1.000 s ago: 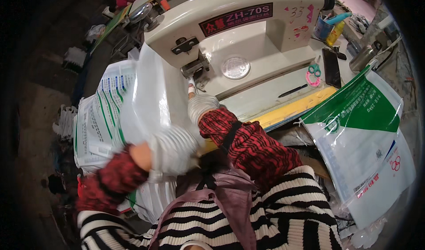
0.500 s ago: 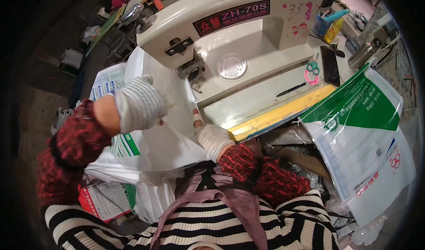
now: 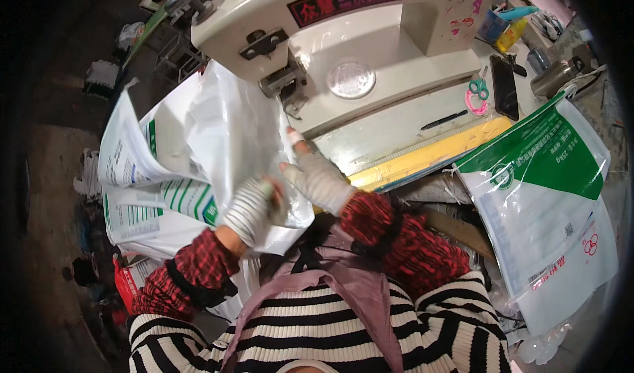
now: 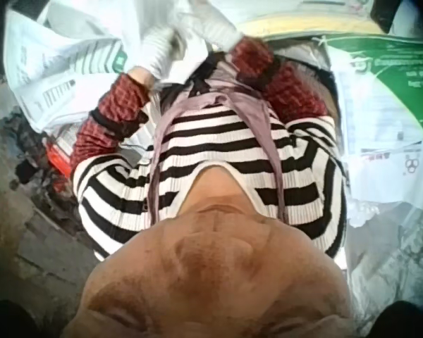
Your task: The person picks up a white bag, inserts a clear plastic liner into it by hand, and places the lined bag onto a stack. They then repeat the process with another bag, aligning the top edges before feeding them through a sewing machine.
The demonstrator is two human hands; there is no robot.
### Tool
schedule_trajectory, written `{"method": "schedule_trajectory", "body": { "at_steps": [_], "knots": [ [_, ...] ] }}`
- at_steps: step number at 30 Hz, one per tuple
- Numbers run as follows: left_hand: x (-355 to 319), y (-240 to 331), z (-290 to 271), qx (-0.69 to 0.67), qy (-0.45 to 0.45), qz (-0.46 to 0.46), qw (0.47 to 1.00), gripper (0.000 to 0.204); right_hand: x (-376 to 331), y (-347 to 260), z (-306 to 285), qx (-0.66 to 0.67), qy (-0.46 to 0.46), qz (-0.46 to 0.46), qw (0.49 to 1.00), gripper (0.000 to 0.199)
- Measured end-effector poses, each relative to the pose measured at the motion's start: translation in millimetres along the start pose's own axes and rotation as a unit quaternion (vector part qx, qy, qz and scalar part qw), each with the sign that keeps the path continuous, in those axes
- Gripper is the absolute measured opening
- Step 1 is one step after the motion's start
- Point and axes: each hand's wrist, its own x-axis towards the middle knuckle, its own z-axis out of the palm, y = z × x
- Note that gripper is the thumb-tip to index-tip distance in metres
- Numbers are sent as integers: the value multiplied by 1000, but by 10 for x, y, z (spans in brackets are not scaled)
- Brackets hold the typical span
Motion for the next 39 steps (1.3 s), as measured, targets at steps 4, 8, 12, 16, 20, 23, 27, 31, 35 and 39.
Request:
{"method": "schedule_trajectory", "body": {
  "at_steps": [4,8,12,16,20,23,27,31,35,39],
  "knots": [
    [185,638,73,-97,135,206,964,9,-369,106,203,232,-4,-70,970,46],
    [401,441,-307,697,20,182,693,26,-574,-46,92,447,-146,21,882,36],
    [69,46,-361,769,22,206,605,27,-642,-98,-16,445,-160,101,875,35],
    [-108,553,-110,685,-20,56,726,47,-640,-128,-189,390,-187,166,886,36],
    [25,454,-207,575,6,269,773,72,-657,-168,-208,433,-151,133,879,35],
    [198,431,-385,592,-44,216,775,66,-601,-178,-204,431,-181,102,878,36],
    [280,533,-298,762,-170,-9,624,48,-561,-167,-121,382,-162,104,904,38],
    [408,400,-529,850,-80,-1,520,55,-527,-314,18,354,-152,116,915,36],
    [553,368,-663,846,103,348,390,68,-559,-211,75,436,-134,114,882,34],
    [127,941,-256,766,-36,17,641,57,-559,-184,27,387,-136,143,900,36]
  ]
}}
